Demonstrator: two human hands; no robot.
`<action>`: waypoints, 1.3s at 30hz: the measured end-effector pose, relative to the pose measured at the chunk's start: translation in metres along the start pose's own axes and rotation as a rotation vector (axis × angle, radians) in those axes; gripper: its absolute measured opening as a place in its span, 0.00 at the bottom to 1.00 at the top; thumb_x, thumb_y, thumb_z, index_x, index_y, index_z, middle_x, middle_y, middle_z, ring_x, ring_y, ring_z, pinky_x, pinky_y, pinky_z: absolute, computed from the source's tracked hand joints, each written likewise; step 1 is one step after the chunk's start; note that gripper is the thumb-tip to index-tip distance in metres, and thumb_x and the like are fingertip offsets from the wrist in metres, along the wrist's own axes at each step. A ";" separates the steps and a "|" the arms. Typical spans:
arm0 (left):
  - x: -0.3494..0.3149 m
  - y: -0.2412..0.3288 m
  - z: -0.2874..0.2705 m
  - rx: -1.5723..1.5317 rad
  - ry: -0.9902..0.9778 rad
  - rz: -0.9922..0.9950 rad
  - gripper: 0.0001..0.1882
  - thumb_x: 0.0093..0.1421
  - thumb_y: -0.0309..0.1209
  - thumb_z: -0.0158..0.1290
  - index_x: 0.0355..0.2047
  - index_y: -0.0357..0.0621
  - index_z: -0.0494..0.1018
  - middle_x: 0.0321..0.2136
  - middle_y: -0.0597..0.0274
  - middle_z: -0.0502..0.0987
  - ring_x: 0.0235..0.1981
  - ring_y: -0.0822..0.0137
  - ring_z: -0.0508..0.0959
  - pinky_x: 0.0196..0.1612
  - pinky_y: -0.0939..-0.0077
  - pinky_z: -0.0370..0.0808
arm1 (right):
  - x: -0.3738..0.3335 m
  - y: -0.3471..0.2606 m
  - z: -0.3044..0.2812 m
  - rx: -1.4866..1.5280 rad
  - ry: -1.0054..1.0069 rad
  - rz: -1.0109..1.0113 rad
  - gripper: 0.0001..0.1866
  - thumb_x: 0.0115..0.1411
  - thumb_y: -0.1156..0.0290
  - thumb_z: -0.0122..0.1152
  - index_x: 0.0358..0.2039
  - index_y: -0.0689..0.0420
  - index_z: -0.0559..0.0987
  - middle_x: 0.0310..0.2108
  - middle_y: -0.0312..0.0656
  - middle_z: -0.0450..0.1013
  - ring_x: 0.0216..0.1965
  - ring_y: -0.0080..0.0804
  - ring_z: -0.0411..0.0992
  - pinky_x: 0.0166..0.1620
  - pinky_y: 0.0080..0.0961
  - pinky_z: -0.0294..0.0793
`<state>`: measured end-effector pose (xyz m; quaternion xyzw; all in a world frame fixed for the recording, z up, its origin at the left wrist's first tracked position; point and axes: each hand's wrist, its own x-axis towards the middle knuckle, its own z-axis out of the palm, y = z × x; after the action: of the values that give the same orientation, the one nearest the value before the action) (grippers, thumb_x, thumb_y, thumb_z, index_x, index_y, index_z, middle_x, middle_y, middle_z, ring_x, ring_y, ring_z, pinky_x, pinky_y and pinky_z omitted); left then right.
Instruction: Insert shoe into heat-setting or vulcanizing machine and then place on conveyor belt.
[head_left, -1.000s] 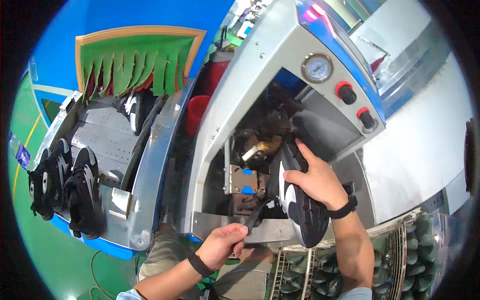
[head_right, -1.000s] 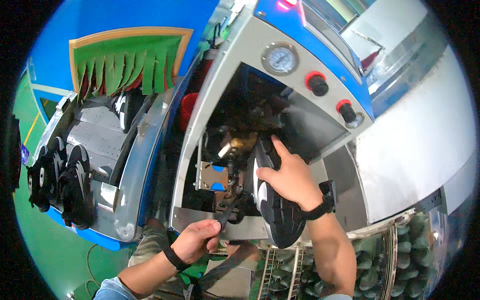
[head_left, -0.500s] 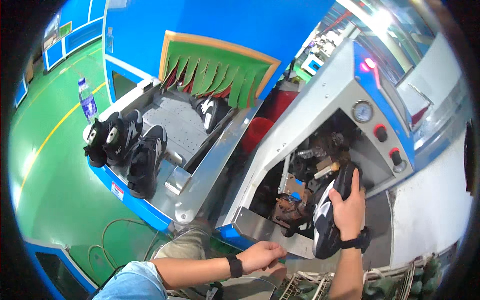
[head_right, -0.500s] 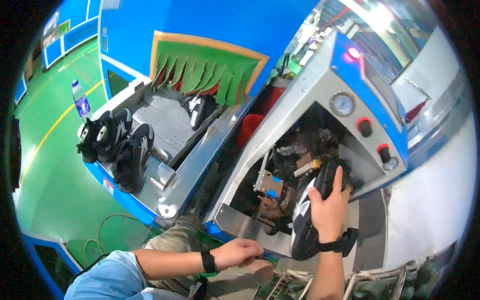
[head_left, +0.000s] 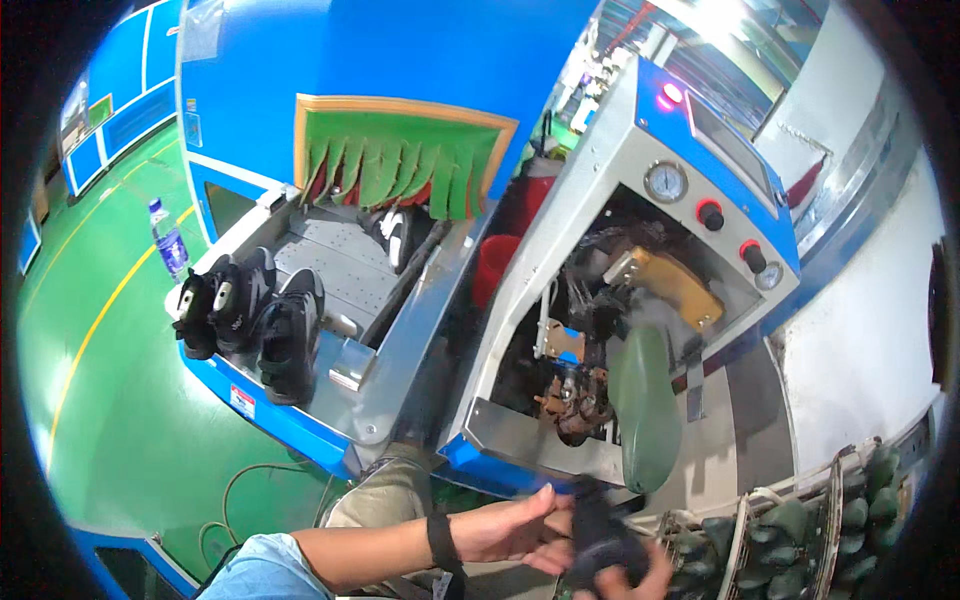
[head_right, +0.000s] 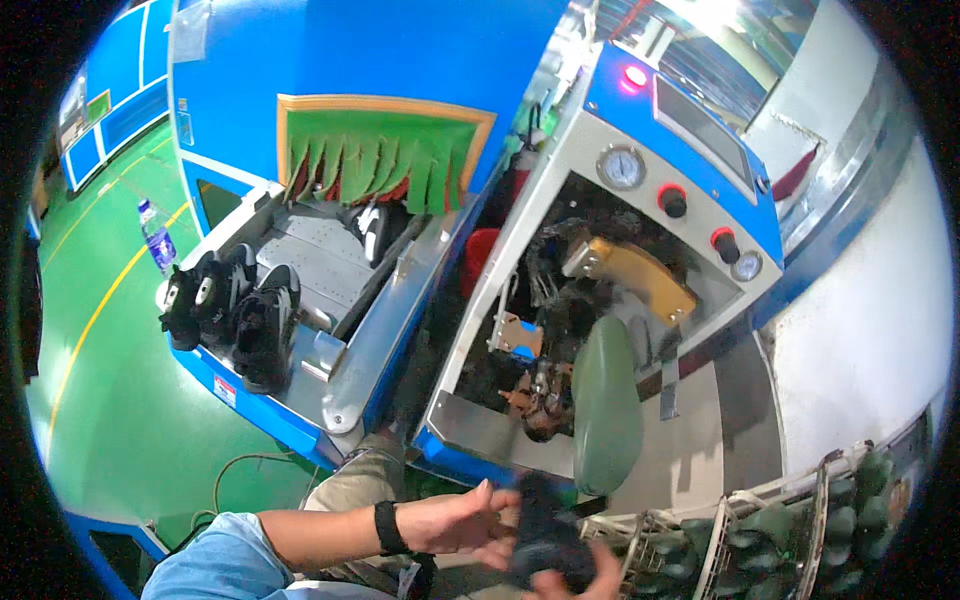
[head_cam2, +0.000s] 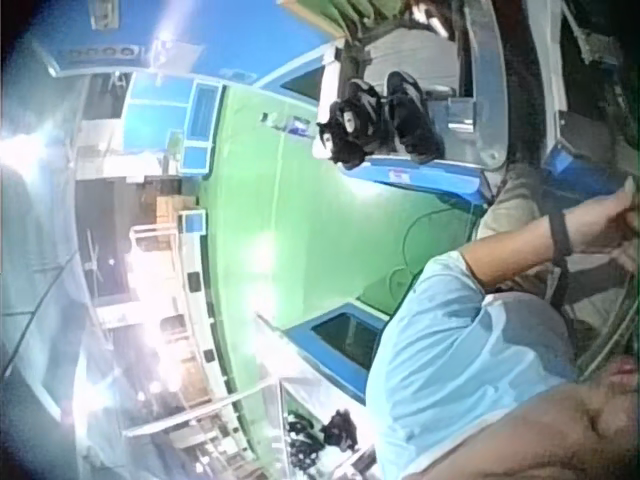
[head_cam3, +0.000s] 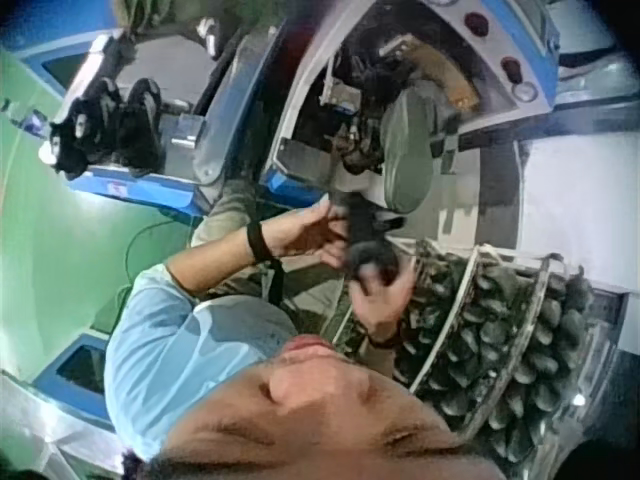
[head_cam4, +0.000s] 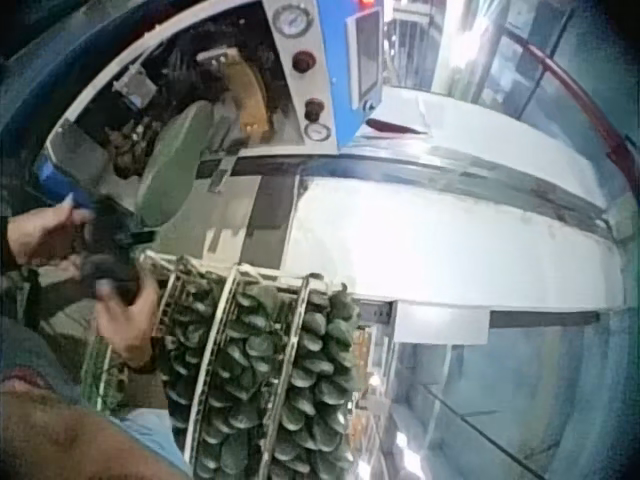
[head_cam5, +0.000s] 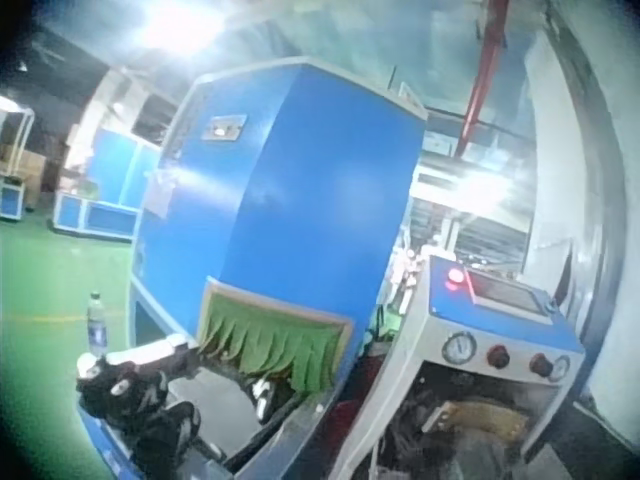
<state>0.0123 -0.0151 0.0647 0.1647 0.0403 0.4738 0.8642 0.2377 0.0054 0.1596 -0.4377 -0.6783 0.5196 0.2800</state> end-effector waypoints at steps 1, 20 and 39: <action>-0.004 0.001 0.001 0.143 0.167 -0.106 0.42 0.63 0.63 0.48 0.65 0.45 0.59 0.55 0.59 0.72 0.48 0.64 0.76 0.55 0.69 0.72 | -0.013 -0.019 0.008 -0.643 -0.012 -0.125 0.32 0.57 0.54 0.70 0.55 0.63 0.73 0.53 0.56 0.69 0.51 0.50 0.71 0.49 0.42 0.72; -0.052 -0.061 -0.062 0.628 0.571 0.195 0.30 0.53 0.42 0.61 0.51 0.36 0.69 0.47 0.54 0.76 0.47 0.61 0.77 0.51 0.64 0.75 | -0.043 0.102 -0.031 1.091 0.130 -0.126 0.45 0.58 0.70 0.67 0.71 0.54 0.51 0.60 0.44 0.64 0.51 0.40 0.74 0.44 0.44 0.83; -0.011 -0.128 0.010 2.109 -0.126 -0.114 0.22 0.42 0.33 0.70 0.34 0.33 0.74 0.55 0.33 0.70 0.56 0.38 0.70 0.58 0.57 0.68 | -0.564 0.303 0.133 1.585 2.126 -0.378 0.26 0.65 0.44 0.48 0.26 0.55 0.78 0.12 0.38 0.67 0.11 0.24 0.61 0.14 0.18 0.59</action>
<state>0.1118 -0.0901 0.0313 0.8542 0.3940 0.1482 0.3052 0.4773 -0.5314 -0.1260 -0.2474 0.2997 0.1330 0.9117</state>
